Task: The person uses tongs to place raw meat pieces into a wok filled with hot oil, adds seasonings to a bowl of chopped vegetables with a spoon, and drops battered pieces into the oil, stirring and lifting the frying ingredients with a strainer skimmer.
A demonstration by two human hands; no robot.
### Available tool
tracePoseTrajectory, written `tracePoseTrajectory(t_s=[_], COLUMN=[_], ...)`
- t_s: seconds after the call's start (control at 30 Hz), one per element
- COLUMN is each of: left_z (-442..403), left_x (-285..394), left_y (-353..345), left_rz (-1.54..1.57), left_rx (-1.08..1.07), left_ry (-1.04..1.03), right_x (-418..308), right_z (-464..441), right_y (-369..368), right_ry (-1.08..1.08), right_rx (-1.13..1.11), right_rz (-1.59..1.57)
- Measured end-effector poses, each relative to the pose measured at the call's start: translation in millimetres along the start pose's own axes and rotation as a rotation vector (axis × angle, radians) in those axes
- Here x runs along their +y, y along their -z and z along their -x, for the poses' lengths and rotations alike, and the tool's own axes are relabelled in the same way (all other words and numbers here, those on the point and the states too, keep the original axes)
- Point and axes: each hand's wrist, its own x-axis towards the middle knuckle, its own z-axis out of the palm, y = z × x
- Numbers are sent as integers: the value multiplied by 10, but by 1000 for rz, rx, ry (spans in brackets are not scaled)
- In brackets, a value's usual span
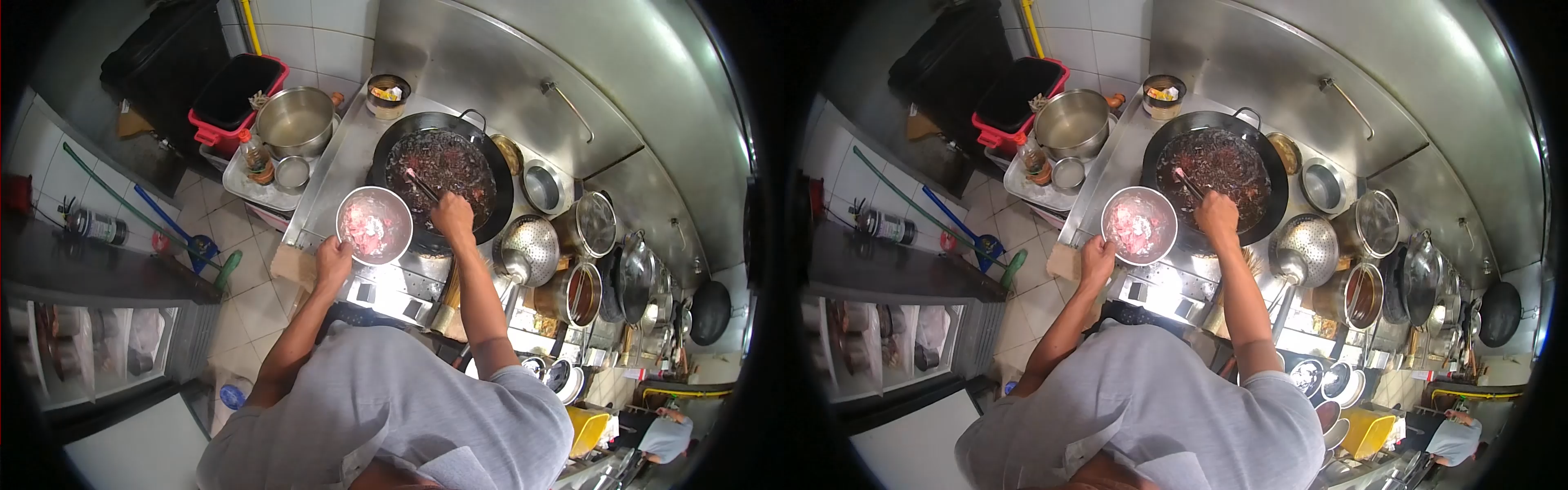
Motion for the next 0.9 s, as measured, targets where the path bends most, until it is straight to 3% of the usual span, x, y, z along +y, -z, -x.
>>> tracePoseTrajectory(t_s=[0.07, 0.17, 0.3, 0.43, 0.53, 0.63, 0.77, 0.9], left_z=[20, -13, 3, -51, -79, -94, -55, -65], left_x=[-22, -53, -15, -28, 85, 253, 405, 453], left_y=[10, 18, 43, 0, -39, -114, -208, -264], left_rz=[-6, -38, 24, 74, 10, -34, -10, -11], left_rx=[1, -1, 2, -2, 11, -15, -29, -93], left_ry=[-11, -7, 9, 36, -23, -67, -162, -100], right_x=[-33, -64, -271, -473, -532, -614, -565, -455], right_z=[-145, -204, 97, 512, 782, 854, 864, 906], right_y=[-214, -347, 255, 864, 877, 725, 532, 678], right_ry=[-52, -121, -71, -53, 73, 18, -9, -24], right_rx=[-156, -149, 0, -105, -174, -268, -212, -234], right_rz=[51, 47, -42, -194, -271, -205, -243, -265])
